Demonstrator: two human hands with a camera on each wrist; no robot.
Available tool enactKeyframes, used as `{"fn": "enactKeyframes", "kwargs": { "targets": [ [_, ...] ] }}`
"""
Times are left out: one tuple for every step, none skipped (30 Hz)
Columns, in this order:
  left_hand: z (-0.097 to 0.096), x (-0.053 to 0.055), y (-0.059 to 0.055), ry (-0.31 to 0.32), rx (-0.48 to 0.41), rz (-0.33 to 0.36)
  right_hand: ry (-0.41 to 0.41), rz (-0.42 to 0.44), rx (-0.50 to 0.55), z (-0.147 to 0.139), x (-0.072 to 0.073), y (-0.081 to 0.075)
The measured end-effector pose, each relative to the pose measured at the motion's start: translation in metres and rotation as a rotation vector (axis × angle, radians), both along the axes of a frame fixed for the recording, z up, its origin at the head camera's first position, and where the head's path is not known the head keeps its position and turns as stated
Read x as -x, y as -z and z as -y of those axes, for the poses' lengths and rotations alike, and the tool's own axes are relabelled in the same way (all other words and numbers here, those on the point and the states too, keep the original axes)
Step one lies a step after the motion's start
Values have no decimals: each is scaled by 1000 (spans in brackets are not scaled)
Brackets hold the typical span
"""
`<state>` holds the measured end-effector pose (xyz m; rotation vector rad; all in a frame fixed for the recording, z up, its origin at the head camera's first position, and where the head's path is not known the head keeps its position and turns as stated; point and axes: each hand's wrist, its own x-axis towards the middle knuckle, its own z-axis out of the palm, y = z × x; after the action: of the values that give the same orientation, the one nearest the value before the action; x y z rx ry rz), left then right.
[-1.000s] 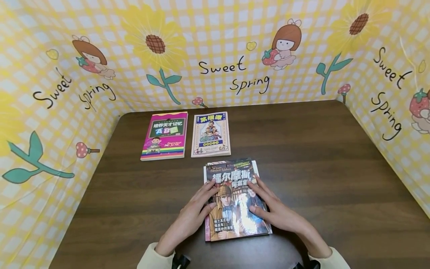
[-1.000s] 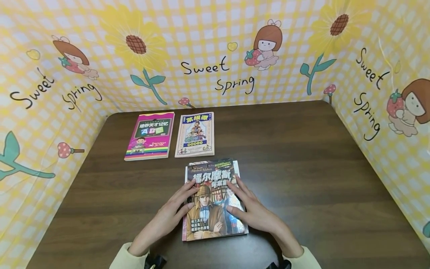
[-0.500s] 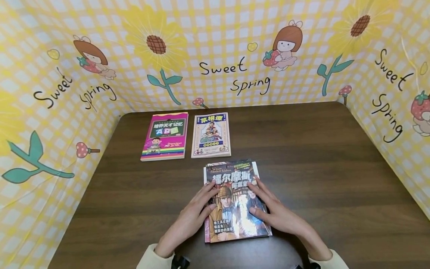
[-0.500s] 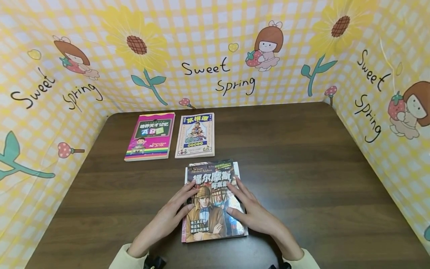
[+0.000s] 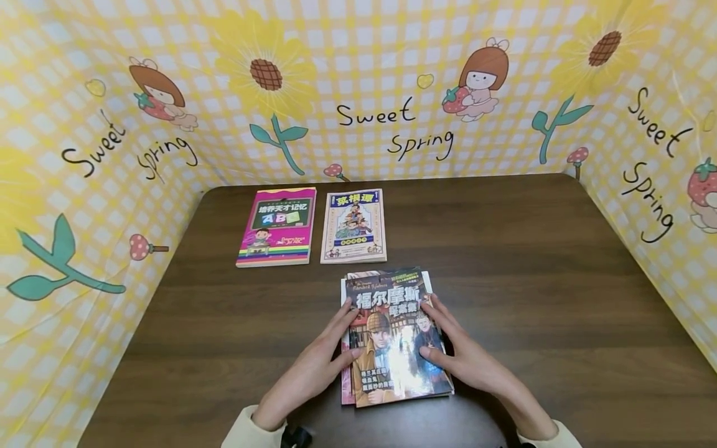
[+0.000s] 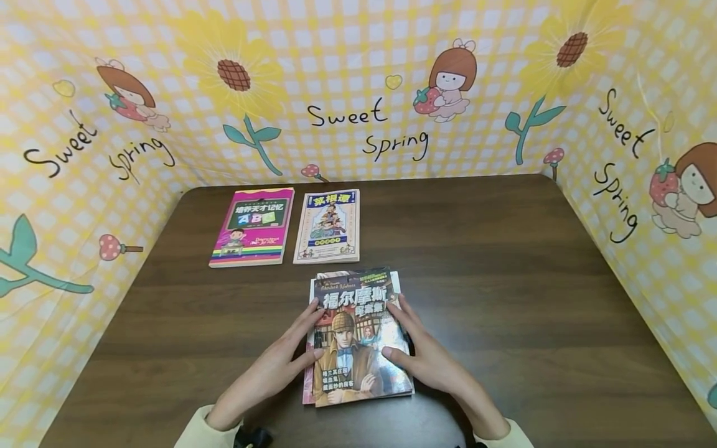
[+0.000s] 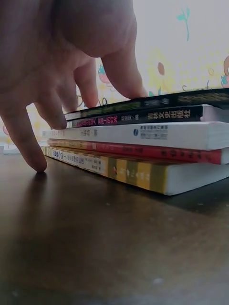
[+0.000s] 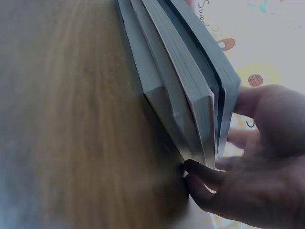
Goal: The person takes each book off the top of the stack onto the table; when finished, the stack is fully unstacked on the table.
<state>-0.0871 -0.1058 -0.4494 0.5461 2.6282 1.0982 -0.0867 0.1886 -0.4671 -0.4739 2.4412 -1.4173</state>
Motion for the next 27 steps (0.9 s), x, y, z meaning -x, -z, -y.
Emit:
{"fn": "enactKeyframes", "kwargs": {
  "targets": [
    [0, 0, 0, 5, 6, 3, 26, 13, 9, -1, 0, -1],
    [1, 0, 0, 7, 13, 8, 53, 43, 32, -1, -1, -2],
    [1, 0, 0, 9, 17, 12, 83, 73, 55, -2, -2, -3],
    [1, 0, 0, 12, 24, 16, 105, 97, 71, -4, -2, -4],
    [2, 0, 0, 17, 31, 19, 127, 119, 86, -6, -3, -5],
    [2, -1, 0, 23, 34, 19, 137, 148, 112, -9, -3, -6],
    [2, -1, 0, 23, 38, 22, 140, 169, 138, -13, -2, -6],
    [2, -1, -1, 25, 37, 23, 141, 189, 161, -17, -2, -6],
    [3, -2, 0, 31, 34, 20, 134, 192, 166, -22, -1, -6],
    [3, -2, 0, 35, 32, 15, 126, 204, 169, -28, 0, -5],
    [3, -2, 0, 38, 31, 12, 122, 231, 181, -34, 2, -5],
    [3, -2, 0, 41, 29, 10, 115, 260, 187, -39, 3, -5],
    [3, -2, 1, 42, 28, 6, 113, 274, 176, -45, 5, -5],
    [3, -2, 1, 43, 31, 5, 111, 283, 153, -51, 7, -6],
    [3, -2, 2, 47, 33, 2, 102, 291, 136, -57, 9, -6],
    [3, -2, 3, 50, 37, -2, 89, 294, 123, -64, 11, -7],
    [3, -3, 3, 54, 42, -4, 72, 286, 113, -71, 13, -8],
    [3, -3, 3, 57, 46, -6, 54, 276, 105, -78, 16, -8],
    [4, -3, 4, 58, 51, -5, 38, 266, 96, -86, 19, -9],
    [4, -3, 4, 60, 57, -3, 27, 257, 86, -94, 23, -11],
    [4, -2, 4, 61, 64, -4, 20, 251, 89, -102, 27, -12],
    [4, -2, 4, 60, 69, -3, 23, 241, 85, -110, 31, -14],
    [4, -2, 4, 60, 75, -1, 40, 234, 78, -117, 36, -16],
    [4, -2, 4, 59, 78, 1, 60, 228, 68, -124, 42, -19],
    [4, -2, 4, 58, 81, 1, 90, 216, 51, -130, 47, -21],
    [4, -2, 4, 58, 84, 1, 125, 206, 39, -136, 53, -24],
    [4, -2, 4, 58, 86, -1, 158, 195, 30, -140, 58, -27]
  ]
}}
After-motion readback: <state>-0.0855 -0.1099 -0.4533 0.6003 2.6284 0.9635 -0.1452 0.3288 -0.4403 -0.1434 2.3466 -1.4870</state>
